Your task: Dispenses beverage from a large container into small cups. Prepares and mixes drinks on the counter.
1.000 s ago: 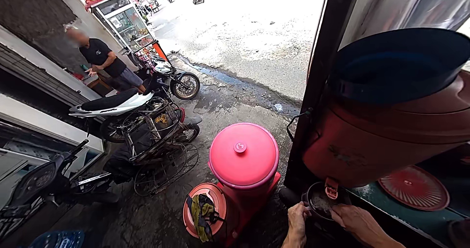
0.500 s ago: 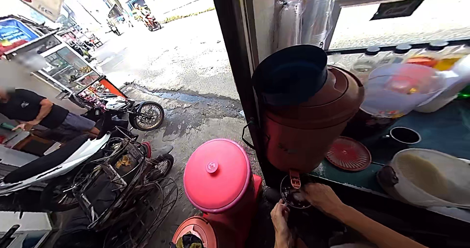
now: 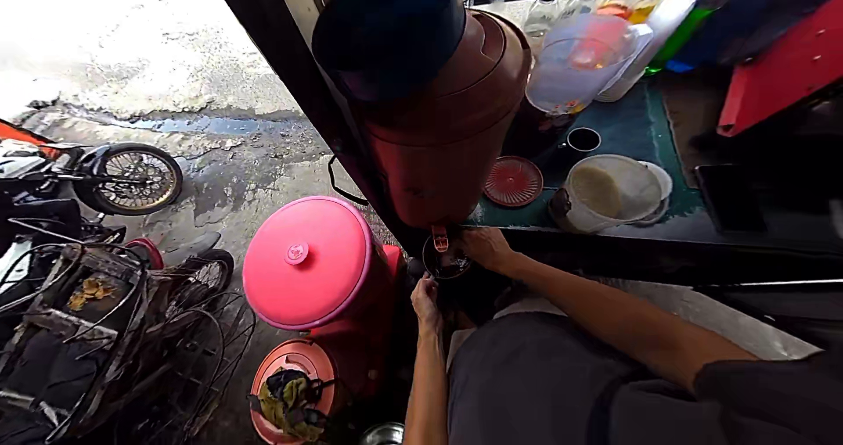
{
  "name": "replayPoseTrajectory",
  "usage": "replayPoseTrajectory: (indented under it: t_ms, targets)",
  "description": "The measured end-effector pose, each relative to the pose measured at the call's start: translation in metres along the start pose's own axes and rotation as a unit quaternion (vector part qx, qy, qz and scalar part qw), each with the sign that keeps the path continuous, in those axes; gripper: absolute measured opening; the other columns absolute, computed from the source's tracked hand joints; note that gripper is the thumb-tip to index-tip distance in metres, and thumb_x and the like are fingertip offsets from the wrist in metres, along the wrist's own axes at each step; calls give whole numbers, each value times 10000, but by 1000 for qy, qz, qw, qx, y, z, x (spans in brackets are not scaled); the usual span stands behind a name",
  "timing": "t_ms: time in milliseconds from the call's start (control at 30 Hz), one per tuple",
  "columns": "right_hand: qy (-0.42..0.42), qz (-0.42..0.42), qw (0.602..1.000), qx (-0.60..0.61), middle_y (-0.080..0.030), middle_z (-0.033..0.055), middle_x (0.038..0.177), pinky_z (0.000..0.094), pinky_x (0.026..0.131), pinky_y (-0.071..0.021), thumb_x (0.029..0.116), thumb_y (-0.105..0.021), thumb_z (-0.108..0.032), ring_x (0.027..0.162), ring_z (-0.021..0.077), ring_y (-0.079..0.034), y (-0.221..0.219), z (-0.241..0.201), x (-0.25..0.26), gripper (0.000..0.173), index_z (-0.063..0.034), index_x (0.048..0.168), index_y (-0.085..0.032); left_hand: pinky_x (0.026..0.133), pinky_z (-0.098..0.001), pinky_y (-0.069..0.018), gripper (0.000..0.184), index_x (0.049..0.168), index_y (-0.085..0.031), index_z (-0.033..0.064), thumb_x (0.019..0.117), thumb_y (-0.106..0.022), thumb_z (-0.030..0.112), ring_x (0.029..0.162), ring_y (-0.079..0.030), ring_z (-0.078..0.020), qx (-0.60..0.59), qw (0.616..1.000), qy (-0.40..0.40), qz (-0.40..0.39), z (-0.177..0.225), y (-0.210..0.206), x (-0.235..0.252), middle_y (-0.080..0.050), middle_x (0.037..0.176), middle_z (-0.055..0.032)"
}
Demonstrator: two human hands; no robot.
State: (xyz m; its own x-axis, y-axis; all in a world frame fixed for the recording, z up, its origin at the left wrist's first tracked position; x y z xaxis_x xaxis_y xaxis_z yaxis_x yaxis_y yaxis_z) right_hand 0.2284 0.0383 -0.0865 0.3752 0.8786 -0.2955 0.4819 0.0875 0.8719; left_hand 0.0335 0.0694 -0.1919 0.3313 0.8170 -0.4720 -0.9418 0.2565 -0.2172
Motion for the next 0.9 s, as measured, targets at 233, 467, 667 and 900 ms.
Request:
replayPoseTrajectory:
  t_ms: [233, 467, 667, 900]
  targets:
    - [88, -126, 988, -2, -706, 240, 1027, 622, 867, -498, 1076, -435, -285, 1038, 429, -674, -24, -22, -16, 414, 23, 1013, -704, 938, -328, -493, 240, 934, -609, -80, 1004, -427, 59, 1095, -590, -203, -35, 999, 24, 14, -4, 4, -3, -630, 1218, -199]
    - [75, -99, 990, -69, -677, 298, 1052, 651, 794, -515, 1049, -450, -216, 991, 490, -672, -28, -26, -19, 362, 79, 1021, -659, 892, -307, -498, 238, 915, -611, -57, 996, -429, 74, 1029, -595, -176, -35, 999, 21, 17, -1, 6, -7, -646, 1149, -163]
    - [39, -31, 999, 6, -714, 254, 1072, 638, 855, -513, 1067, -458, -308, 1038, 451, -685, -16, -15, -13, 417, 19, 1040, -715, 937, -353, -492, 287, 1081, -617, -128, 1024, -428, 81, 1050, -586, -214, -19, 1000, 15, 15, 10, 4, -15, -625, 1199, -221]
    - [114, -131, 981, -91, -716, 251, 1048, 623, 848, -519, 1064, -462, -317, 1039, 446, -687, -37, -35, -20, 415, 16, 1013, -704, 949, -379, -487, 274, 1051, -638, -124, 1011, -452, 73, 1135, -581, -247, -8, 1000, 18, 17, 7, 6, -9, -610, 1289, -250]
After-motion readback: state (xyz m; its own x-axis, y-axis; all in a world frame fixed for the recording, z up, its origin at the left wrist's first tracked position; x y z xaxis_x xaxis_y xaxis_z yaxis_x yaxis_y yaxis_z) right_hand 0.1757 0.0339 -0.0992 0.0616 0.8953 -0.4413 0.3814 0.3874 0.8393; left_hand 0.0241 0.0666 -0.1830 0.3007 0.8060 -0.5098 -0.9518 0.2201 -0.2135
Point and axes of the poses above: each hand's wrist, its own x-axis towards the middle knuckle, its own y-axis out of the back of the hand, z = x × y, the point moved 9 cm from there along x, towards the middle knuckle
